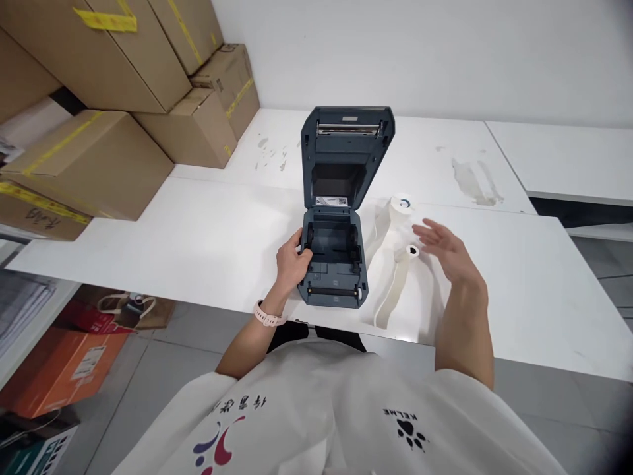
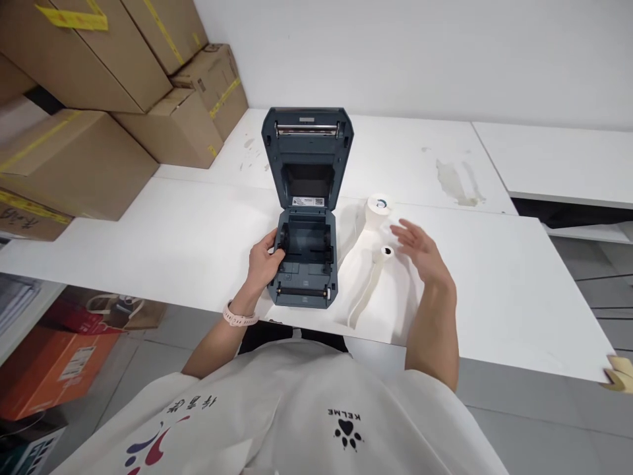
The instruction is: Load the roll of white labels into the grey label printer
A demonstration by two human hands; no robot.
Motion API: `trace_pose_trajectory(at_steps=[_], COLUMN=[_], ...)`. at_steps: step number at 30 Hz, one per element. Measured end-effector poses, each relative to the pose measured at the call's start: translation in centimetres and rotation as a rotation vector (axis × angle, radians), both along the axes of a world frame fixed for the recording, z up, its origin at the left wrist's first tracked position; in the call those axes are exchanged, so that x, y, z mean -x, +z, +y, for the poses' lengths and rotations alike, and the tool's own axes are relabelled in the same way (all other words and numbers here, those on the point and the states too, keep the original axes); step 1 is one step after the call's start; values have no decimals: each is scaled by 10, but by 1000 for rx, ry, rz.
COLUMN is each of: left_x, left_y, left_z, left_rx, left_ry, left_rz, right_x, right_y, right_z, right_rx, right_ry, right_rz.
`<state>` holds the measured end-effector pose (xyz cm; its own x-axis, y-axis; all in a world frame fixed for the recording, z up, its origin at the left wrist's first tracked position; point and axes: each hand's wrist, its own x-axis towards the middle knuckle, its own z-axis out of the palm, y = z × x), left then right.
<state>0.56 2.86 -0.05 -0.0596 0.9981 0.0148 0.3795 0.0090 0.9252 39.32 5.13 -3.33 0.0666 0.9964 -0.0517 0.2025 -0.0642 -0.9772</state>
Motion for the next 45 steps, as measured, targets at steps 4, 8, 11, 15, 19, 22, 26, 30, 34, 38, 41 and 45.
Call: trace_pose_trajectory(at_steps=[4, 8, 11, 15, 19, 22, 26, 30, 34, 38, 41, 45], left_x=[-1, -1, -1, -1, -1, -1, -2, -5, -6, -6, -6, -6], left_y=[2, 2, 2, 3, 1, -5, -8, -7, -10, -11, -8, -4], left_z=[-2, -2, -2, -2, -2, 0, 0, 0, 3, 4, 2, 1], left_rx=[16, 14, 26, -1, -7, -13, 9, 43, 82, 91, 98, 111], left_ry=[3, -16, 2, 1, -5, 6, 12, -21, -22, -21, -18, -8], left_rz=[-29, -61, -60, -60, -69, -74, -152, -293, -328, -359, -381, -375], right_x=[14, 43, 78, 153, 217, 231, 212, 186, 181, 184, 183, 184], right_y=[6, 50, 99, 134, 118, 100, 95, 90, 70, 55, 57, 63], right_z=[-41, -44, -34, -7, 19, 24, 4, -43, -88, -108, -109, -110], right_rx=[106, -5, -198, -292, -250, -234, -337, -463, -542, -597, -598, -547], right_ry=[179, 419, 662, 774, 774, 818, 762, 652, 486, 392, 403, 437], right_rz=[-105, -72, -102, -711, -1304, -1376, -1216, -862, -846, -885, -873, -845])
